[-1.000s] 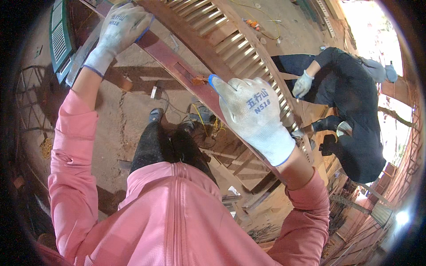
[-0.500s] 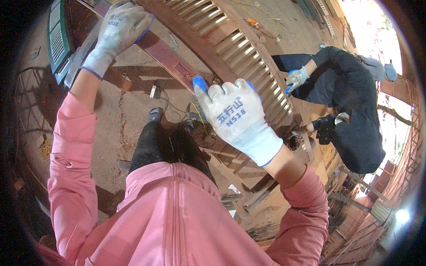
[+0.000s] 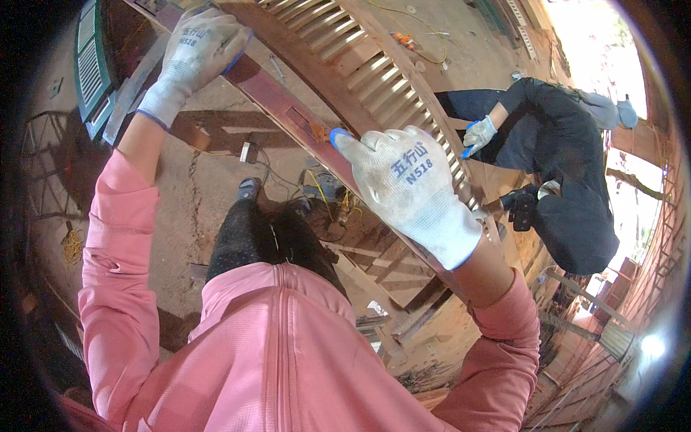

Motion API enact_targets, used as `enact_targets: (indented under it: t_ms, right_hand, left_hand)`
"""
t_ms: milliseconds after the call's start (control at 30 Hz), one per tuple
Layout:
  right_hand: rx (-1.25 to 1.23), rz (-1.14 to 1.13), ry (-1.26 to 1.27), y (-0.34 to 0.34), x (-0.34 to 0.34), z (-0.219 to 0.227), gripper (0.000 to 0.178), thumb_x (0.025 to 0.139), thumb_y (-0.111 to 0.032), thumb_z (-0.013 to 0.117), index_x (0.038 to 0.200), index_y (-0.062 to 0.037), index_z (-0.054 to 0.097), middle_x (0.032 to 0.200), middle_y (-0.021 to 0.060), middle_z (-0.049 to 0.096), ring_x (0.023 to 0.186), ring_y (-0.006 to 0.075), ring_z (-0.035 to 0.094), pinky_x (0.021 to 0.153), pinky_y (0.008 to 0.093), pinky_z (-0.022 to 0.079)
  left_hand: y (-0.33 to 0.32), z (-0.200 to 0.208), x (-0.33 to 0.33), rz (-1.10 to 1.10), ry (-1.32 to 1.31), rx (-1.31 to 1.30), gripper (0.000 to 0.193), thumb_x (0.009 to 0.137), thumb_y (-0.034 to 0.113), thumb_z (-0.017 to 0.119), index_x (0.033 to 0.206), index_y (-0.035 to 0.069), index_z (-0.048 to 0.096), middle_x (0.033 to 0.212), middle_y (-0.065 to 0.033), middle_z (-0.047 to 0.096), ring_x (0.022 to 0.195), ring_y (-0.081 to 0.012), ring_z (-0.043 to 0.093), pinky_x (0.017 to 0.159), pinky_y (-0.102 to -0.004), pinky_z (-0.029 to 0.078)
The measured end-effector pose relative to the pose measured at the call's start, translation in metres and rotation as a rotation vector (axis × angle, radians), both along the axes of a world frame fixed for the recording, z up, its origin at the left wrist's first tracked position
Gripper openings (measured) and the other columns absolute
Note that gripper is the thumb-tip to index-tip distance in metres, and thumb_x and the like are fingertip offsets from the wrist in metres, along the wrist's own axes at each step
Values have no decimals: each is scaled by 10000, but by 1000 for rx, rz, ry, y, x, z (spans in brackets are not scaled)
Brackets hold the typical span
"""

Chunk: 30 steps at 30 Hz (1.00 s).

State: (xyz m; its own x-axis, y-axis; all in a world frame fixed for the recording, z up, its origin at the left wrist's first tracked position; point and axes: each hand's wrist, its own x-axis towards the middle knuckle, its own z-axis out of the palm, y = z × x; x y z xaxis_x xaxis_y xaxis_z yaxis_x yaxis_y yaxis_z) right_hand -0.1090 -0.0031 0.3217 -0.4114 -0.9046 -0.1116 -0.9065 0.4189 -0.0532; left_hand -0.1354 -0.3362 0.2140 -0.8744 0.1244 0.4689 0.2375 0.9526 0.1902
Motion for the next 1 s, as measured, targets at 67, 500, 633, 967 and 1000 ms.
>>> enact_targets:
  t_ms: [67, 500, 633, 967, 1000]
  right_hand:
    - [-4, -3, 38, -8, 4, -4, 413, 837, -148, 638, 1245, -96, 670, 835, 36, 629, 782, 215, 652, 706, 397, 477]
    - [50, 83, 414, -11, 9, -24, 544, 834, -233, 606, 1359, -96, 643, 780, 8, 525, 725, 177, 550, 676, 357, 435]
    - [19, 105, 370, -8, 7, -29, 537, 826, -231, 617, 1348, -113, 656, 776, 4, 520, 724, 174, 549, 668, 355, 433]
    - [-97, 129, 228, -6, -3, -27, 484, 810, -219, 648, 1287, -149, 693, 796, -5, 552, 727, 177, 567, 673, 363, 447]
    - [-90, 121, 255, -6, -5, -28, 483, 810, -221, 649, 1286, -152, 693, 794, -5, 552, 726, 177, 567, 673, 362, 447]
  left_hand:
    - [0, -2, 0, 0, 8, -3, 263, 871, 308, 650, 676, 150, 729, 728, -41, 681, 834, -269, 647, 908, -448, 466]
    - [1, -3, -4, -24, 42, 17, 256, 876, 295, 657, 687, 142, 737, 730, -44, 679, 824, -265, 648, 881, -431, 475]
    - [1, -5, -6, -30, 55, 5, 264, 878, 295, 658, 679, 139, 737, 718, -48, 677, 807, -271, 647, 878, -435, 478]
    - [1, -5, -7, -29, 39, 12, 256, 874, 282, 660, 665, 149, 724, 699, -54, 669, 792, -273, 647, 855, -441, 478]
    - [1, -4, -6, -25, 28, 13, 253, 873, 281, 661, 665, 152, 723, 700, -52, 669, 791, -271, 647, 851, -442, 477]
